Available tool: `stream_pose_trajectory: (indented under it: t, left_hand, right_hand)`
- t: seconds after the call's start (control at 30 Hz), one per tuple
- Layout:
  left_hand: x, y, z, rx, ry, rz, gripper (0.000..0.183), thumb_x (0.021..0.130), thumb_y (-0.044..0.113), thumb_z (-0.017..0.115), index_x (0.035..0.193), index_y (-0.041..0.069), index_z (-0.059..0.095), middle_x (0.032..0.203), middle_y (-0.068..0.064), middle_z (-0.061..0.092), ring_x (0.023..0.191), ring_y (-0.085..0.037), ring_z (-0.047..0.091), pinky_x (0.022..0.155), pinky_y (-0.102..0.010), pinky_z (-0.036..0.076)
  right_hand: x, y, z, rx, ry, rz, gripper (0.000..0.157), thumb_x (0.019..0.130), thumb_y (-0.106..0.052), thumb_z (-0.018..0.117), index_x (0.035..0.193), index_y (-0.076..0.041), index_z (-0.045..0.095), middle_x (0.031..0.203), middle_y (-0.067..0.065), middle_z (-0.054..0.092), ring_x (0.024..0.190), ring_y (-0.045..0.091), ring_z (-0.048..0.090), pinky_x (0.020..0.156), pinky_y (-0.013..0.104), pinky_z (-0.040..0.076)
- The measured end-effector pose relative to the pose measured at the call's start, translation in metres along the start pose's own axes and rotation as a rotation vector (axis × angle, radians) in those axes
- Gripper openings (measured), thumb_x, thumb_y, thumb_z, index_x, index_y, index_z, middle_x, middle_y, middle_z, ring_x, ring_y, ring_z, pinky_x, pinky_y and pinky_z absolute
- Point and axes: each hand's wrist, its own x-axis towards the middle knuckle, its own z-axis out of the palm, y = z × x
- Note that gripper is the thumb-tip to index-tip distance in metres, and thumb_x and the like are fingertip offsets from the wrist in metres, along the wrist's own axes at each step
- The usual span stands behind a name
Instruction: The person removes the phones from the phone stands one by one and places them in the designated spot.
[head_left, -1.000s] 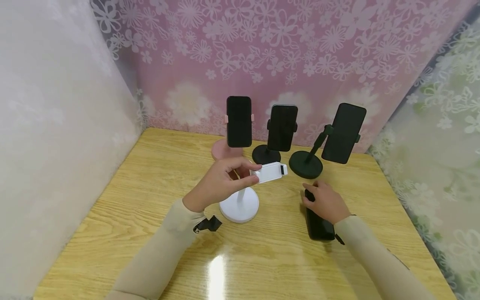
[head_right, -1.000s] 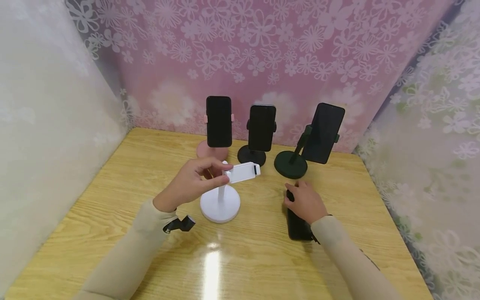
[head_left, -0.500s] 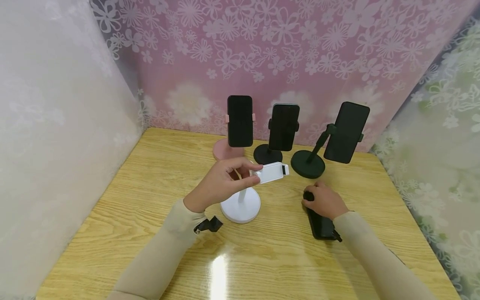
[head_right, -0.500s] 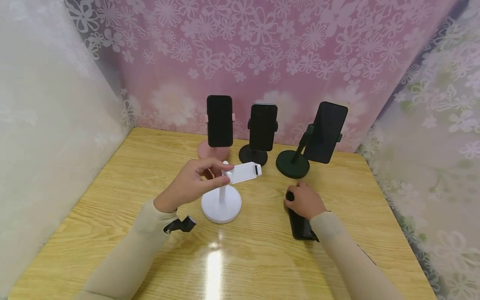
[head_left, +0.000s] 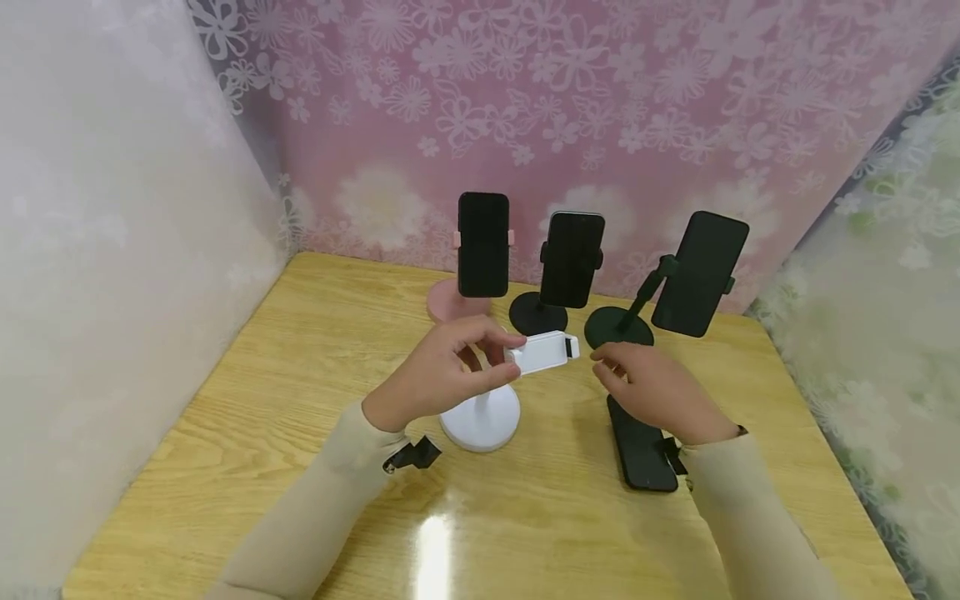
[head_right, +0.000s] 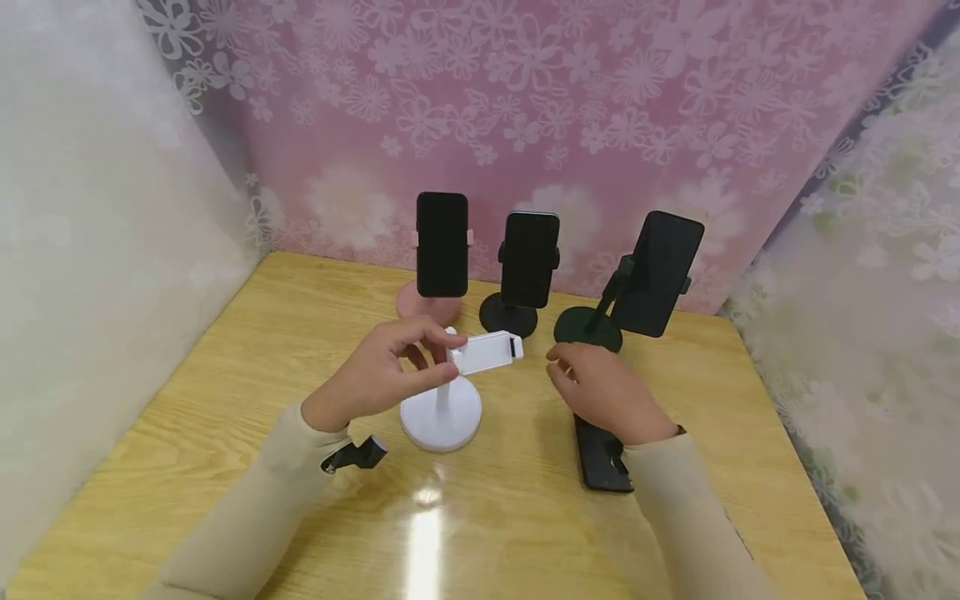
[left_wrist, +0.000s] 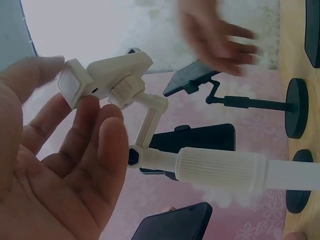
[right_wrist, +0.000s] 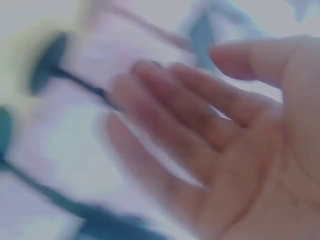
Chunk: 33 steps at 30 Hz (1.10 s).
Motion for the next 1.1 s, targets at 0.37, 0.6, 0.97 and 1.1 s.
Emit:
stream_pose_trajectory:
  t: [0.37, 0.6, 0.97, 1.1]
  left_hand:
    - [-0.003, 0.006, 0.007, 0.034, -0.034, -0.04, 0.025, 0.095, 0.019, 0.078, 0.116, 0.014, 0.067, 0.12, 0.001, 0.069, 0.099, -0.009, 0.068, 0.079, -0.032, 0.059]
    - [-0.004, 0.005, 0.011, 0.025, -0.045, -0.061, 0.032, 0.097, 0.017, 0.076, 0.125, 0.012, 0.061, 0.106, 0.002, 0.068, 0.092, -0.011, 0.067, 0.075, -0.031, 0.058]
    - [-0.004, 0.012, 0.011, -0.037, -0.066, -0.158, 0.048, 0.1, 0.022, 0.071, 0.141, 0.012, 0.048, 0.104, -0.004, 0.065, 0.094, -0.016, 0.067, 0.076, -0.032, 0.057]
    - [-0.001, 0.012, 0.012, -0.006, -0.048, -0.163, 0.049, 0.1, 0.025, 0.072, 0.142, 0.014, 0.05, 0.1, -0.001, 0.068, 0.092, -0.016, 0.066, 0.075, -0.032, 0.057]
  right_hand:
    - [-0.038, -0.095, -0.04, 0.414, 0.788, -0.739, 0.031, 0.105, -0.018, 0.056, 0.092, 0.002, 0.076, 0.081, 0.009, 0.069, 0.062, 0.01, 0.052, 0.055, 0.021, 0.04]
    - [-0.038, -0.088, -0.025, 0.183, 0.585, -0.568, 0.037, 0.109, -0.031, 0.047, 0.104, -0.009, 0.076, 0.096, 0.002, 0.072, 0.062, 0.006, 0.053, 0.053, 0.017, 0.04]
    - [-0.032, -0.082, -0.028, 0.239, 0.674, -0.44, 0.018, 0.094, -0.009, 0.058, 0.097, -0.009, 0.076, 0.092, 0.0, 0.072, 0.065, 0.006, 0.052, 0.055, 0.019, 0.041]
    - [-0.025, -0.082, -0.025, 0.193, 0.729, -0.395, 0.02, 0.093, -0.013, 0.058, 0.096, -0.007, 0.076, 0.095, 0.004, 0.073, 0.074, 0.015, 0.061, 0.054, 0.024, 0.043]
